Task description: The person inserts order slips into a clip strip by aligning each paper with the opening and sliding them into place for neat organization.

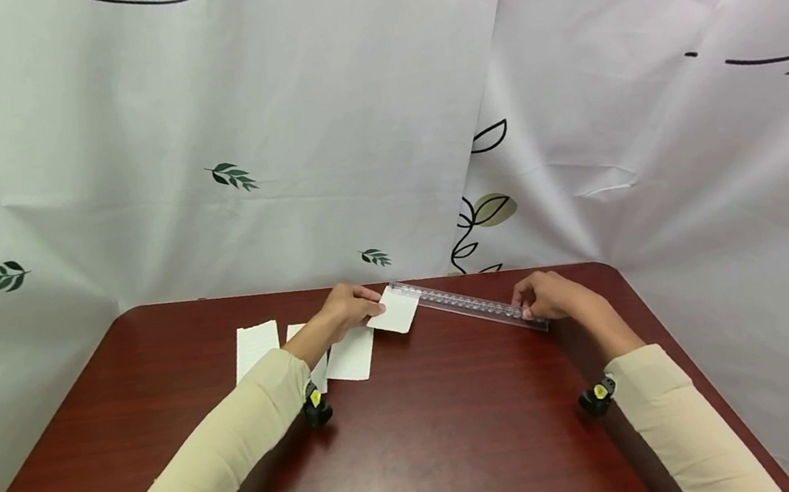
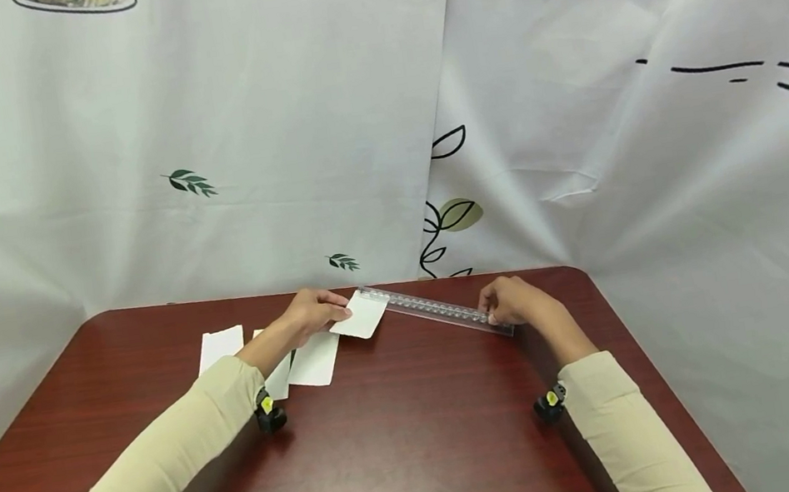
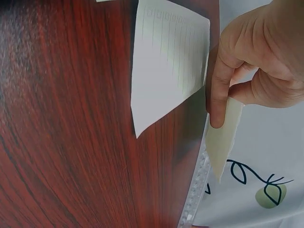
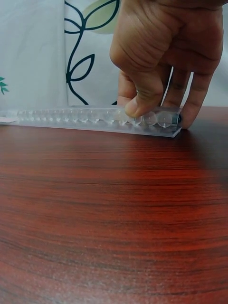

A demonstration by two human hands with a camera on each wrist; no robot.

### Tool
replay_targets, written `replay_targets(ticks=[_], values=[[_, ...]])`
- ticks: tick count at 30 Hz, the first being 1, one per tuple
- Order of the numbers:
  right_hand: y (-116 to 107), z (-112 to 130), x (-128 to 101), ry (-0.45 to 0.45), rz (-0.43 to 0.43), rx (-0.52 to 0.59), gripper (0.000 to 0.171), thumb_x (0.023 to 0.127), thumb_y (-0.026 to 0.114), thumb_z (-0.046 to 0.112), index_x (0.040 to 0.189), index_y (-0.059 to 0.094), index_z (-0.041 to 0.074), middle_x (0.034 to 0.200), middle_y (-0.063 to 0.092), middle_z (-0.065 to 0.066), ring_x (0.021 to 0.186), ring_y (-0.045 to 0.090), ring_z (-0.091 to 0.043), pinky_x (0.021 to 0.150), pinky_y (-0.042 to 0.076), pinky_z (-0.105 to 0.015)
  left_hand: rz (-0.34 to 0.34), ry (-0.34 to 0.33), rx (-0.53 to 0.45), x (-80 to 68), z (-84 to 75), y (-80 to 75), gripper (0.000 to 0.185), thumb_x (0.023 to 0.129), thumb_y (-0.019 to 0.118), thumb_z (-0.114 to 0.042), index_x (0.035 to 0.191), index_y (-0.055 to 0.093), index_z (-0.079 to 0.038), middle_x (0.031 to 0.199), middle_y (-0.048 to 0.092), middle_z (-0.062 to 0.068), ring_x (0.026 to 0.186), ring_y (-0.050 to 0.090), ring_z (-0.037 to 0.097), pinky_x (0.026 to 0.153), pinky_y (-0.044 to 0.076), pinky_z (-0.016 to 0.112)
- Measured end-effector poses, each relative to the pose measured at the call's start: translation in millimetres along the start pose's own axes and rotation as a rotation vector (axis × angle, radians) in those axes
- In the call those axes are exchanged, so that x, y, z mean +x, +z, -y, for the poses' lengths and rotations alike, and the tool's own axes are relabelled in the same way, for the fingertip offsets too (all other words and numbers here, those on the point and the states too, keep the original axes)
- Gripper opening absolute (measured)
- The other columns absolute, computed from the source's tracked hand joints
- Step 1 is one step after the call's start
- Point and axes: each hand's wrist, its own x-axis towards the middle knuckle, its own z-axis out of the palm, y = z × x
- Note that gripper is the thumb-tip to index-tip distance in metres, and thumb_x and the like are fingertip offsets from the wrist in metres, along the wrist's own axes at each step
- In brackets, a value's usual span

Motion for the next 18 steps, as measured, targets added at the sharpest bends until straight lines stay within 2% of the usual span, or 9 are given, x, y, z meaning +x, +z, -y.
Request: replay_targets(ticks=[6, 10, 14, 18], values=[[0.3, -0.7, 0.6, 0.0, -0.003, 0.0, 0.01, 0.099, 0.08, 0.001, 0.104, 0.08, 0.01, 0.089, 0.073, -0.004, 0.082, 0.062, -0.016, 0.076, 0.051, -0.031, 0.007, 0.004, 0.002, 0.7, -0.9, 3.8, 0.029, 0.103, 0.078, -0.005, 0.13, 0.075, 0.003, 0.118, 0.076, 0.013, 0.097, 0.067, 0.017, 0.094, 0.06, 0.034], [0.2, -0.4, 0.8, 0.003, -0.004, 0.002, 0.01, 0.099, 0.08, 0.0, 0.103, 0.08, 0.009, 0.089, 0.072, -0.004, 0.081, 0.061, -0.015, 0.075, 0.051, -0.031, 0.018, 0.002, -0.007, 2.4, 0.4, 4.2, 0.03, 0.104, 0.079, -0.006, 0.133, 0.074, 0.003, 0.125, 0.077, 0.017, 0.103, 0.069, 0.019, 0.099, 0.061, 0.036], [0.4, -0.4, 0.1, 0.01, 0.001, 0.022, 0.01, 0.1, 0.078, -0.001, 0.104, 0.08, 0.008, 0.089, 0.072, -0.005, 0.08, 0.06, -0.016, 0.074, 0.05, -0.03, 0.032, -0.004, -0.031, 4.2, 0.4, 5.3, 0.032, 0.105, 0.078, -0.005, 0.135, 0.073, 0.003, 0.127, 0.077, 0.017, 0.101, 0.069, 0.018, 0.087, 0.062, 0.031], [0.8, 0.1, -0.7, 0.018, 0.007, 0.042, 0.009, 0.102, 0.077, -0.001, 0.105, 0.08, 0.008, 0.09, 0.072, -0.005, 0.08, 0.06, -0.016, 0.073, 0.05, -0.03, 0.041, -0.022, -0.064, 4.5, 0.0, 6.3, 0.031, 0.105, 0.078, -0.005, 0.135, 0.073, 0.003, 0.117, 0.075, 0.012, 0.09, 0.064, 0.016, 0.072, 0.058, 0.026]])
